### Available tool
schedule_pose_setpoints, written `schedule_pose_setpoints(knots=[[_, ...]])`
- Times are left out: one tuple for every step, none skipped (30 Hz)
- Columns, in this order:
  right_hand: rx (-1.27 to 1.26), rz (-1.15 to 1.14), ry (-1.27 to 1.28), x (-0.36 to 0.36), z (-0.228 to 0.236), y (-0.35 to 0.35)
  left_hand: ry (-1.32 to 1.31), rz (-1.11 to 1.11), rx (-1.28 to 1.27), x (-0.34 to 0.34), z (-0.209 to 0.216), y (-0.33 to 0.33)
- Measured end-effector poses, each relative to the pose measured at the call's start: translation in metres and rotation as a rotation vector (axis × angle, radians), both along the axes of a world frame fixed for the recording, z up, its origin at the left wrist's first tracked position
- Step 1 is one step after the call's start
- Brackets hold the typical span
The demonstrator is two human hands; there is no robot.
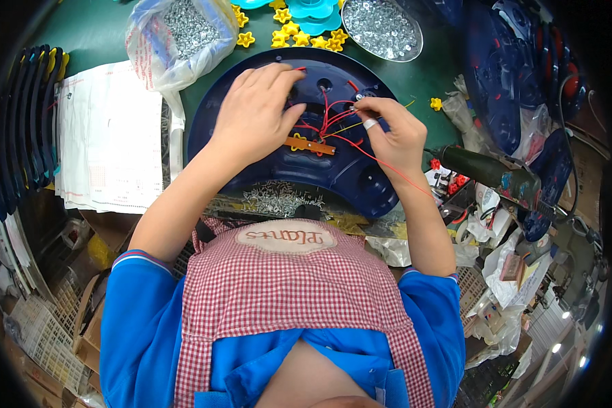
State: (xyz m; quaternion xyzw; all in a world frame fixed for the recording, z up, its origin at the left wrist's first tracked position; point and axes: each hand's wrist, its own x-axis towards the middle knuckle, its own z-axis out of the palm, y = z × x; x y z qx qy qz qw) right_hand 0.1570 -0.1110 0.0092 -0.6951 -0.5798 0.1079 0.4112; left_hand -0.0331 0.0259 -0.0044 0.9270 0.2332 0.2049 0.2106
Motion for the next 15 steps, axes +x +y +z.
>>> schedule_pose_setpoints(knots=[[-0.023, 0.024, -0.109, 0.001, -0.003, 0.001, 0.025, 0.007, -0.052, -0.008, 0.003, -0.003], [-0.047, 0.048, -0.219, 0.003, -0.005, 0.003, 0.024, 0.037, 0.067, -0.011, 0.003, -0.008], [-0.071, 0.073, -0.329, 0.004, -0.008, 0.004, 0.024, 0.061, 0.083, -0.013, 0.002, -0.011], [-0.085, 0.063, -0.349, 0.004, -0.012, 0.005, 0.023, 0.091, 0.101, -0.015, 0.001, -0.013], [-0.071, 0.075, -0.365, 0.003, -0.011, 0.008, 0.022, 0.121, 0.119, -0.016, -0.001, -0.014], [-0.057, 0.087, -0.381, 0.003, -0.009, 0.011, 0.002, 0.142, 0.141, -0.017, -0.004, -0.015], [-0.042, 0.100, -0.396, 0.002, -0.008, 0.013, 0.007, 0.137, 0.133, -0.019, -0.007, -0.014], [-0.048, 0.116, -0.413, 0.002, -0.008, 0.014, 0.013, 0.132, 0.126, -0.022, -0.009, -0.013], [-0.053, 0.132, -0.430, 0.002, -0.009, 0.015, 0.018, 0.126, 0.118, -0.023, -0.010, -0.013], [-0.060, 0.146, -0.447, 0.001, -0.010, 0.015, 0.011, 0.130, 0.128, -0.023, -0.011, -0.013], [-0.067, 0.148, -0.434, 0.001, -0.012, 0.015, 0.004, 0.133, 0.138, -0.022, -0.012, -0.015], [-0.074, 0.149, -0.422, 0.000, -0.013, 0.016, -0.004, 0.136, 0.148, -0.022, -0.013, -0.015], [-0.081, 0.150, -0.411, -0.001, -0.013, 0.017, -0.003, 0.136, 0.129, -0.022, -0.014, -0.015], [-0.107, 0.133, -0.392, -0.002, -0.014, 0.015, -0.004, 0.135, 0.111, -0.022, -0.014, -0.014], [-0.132, 0.116, -0.372, -0.003, -0.014, 0.014, -0.005, 0.134, 0.093, -0.022, -0.015, -0.014]])
